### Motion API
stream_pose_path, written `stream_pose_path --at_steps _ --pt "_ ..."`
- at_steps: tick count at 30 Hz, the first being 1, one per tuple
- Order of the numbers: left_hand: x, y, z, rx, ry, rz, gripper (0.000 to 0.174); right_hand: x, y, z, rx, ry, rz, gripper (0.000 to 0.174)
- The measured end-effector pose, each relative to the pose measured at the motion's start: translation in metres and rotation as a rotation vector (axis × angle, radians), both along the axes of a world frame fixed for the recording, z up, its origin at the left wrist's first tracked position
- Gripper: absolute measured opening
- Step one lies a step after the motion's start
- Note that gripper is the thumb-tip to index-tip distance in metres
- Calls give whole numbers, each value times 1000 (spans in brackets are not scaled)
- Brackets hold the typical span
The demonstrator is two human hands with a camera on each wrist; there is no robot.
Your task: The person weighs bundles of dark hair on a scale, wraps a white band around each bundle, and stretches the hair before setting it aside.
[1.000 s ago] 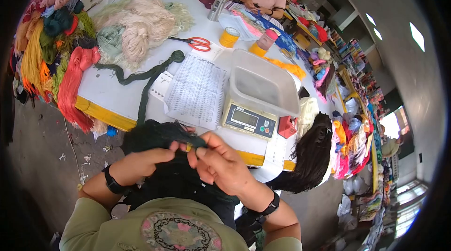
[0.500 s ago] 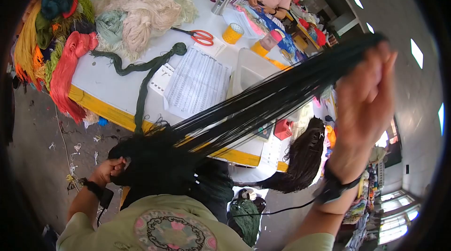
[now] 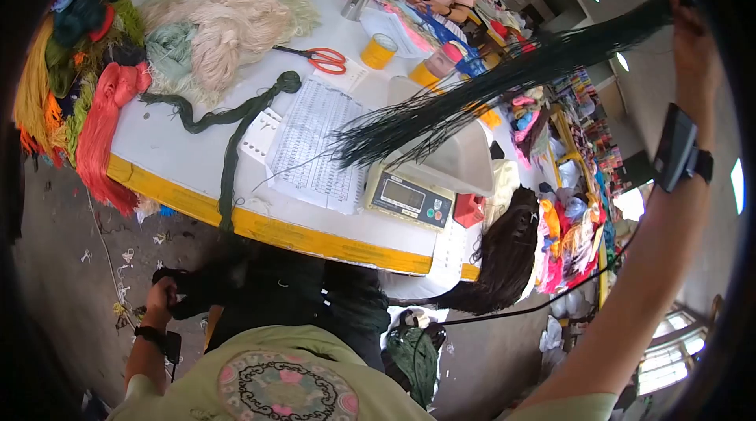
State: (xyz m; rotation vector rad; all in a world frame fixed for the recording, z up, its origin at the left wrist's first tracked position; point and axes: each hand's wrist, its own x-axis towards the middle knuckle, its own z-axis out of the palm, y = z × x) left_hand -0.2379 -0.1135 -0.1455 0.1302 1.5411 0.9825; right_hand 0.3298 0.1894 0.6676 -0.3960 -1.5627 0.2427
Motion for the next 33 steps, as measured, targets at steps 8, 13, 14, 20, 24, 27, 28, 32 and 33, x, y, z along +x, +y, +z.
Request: stream_pose_path --at_steps 8,13,14,20,24,27,28,32,33 --pt "78 50 171 515 -314 -257 38 -27 -28 -292 -541 -1068 -451 17" --pt "108 45 280 975 -797 -330 53 -28 -99 -420 -304 -1424 -676 14" --pt "113 58 301 991 -653 -554 54 -27 -111 -430 -275 -1331 -673 17" --pt "165 88 290 1224 -438 -882 42 -28 -156 -440 -260 -1133 -732 42" --pt "188 90 286 1002 -486 -1052 40 -18 -162 -439 -222 -1063 -720 39" --pt "198 86 280 1093 -441 -1021 30 -16 -160 -439 -279 -975 -683 39" --pt "198 84 280 1064 -419 -1069 30 -15 -158 -440 -278 -968 -679 39" --pt "196 76 287 1037 -426 -1048 29 -22 -143 -442 -295 -963 -701 45" --pt "196 75 287 1020 -423 -1052 29 -25 -139 -442 -276 -1006 -725 47"
